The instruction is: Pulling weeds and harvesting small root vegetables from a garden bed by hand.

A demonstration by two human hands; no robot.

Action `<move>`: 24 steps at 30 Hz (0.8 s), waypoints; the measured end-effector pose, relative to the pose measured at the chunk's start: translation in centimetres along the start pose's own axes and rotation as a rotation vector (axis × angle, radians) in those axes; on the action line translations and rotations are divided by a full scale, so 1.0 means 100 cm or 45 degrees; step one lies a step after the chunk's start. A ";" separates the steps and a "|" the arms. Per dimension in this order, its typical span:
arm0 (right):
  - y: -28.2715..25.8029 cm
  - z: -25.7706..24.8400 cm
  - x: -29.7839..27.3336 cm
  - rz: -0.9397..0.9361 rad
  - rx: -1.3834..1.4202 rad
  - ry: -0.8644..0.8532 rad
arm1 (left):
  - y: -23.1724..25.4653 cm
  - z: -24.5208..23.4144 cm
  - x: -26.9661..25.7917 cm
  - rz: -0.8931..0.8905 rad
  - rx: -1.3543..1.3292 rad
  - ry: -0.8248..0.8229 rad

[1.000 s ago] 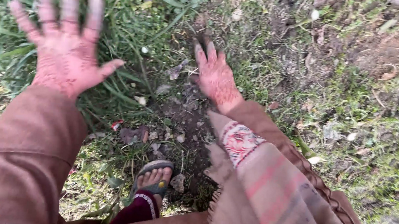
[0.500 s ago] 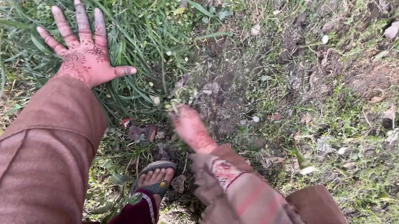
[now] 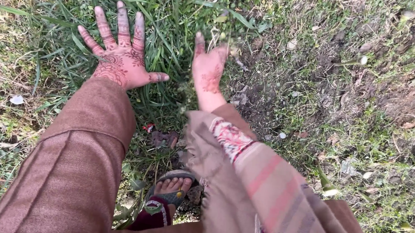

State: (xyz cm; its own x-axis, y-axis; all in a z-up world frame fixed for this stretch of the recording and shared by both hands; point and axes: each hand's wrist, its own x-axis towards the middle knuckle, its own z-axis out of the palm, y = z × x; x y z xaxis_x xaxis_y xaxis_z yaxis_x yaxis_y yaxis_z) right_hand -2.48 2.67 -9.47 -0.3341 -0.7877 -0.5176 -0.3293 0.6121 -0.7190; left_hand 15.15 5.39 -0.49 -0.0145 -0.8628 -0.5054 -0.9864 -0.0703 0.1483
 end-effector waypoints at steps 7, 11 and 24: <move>-0.028 -0.023 -0.070 0.613 1.946 -0.597 | -0.005 0.003 0.007 -0.019 0.033 -0.077; -0.037 -0.051 -0.131 0.611 1.907 -0.877 | -0.005 0.001 0.011 0.019 0.033 -0.012; -0.074 -0.058 0.018 -0.398 -0.411 -0.230 | -0.007 0.012 0.016 -0.062 0.144 -0.142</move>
State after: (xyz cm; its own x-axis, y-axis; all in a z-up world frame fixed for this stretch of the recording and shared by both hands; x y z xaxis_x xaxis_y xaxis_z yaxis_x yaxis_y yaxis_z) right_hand -5.77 -2.89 -2.37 -0.0258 -0.9195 -0.3923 -0.6561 0.3117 -0.6873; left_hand 15.61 4.67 -2.44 0.0217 -0.7982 -0.6020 -0.9984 -0.0484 0.0281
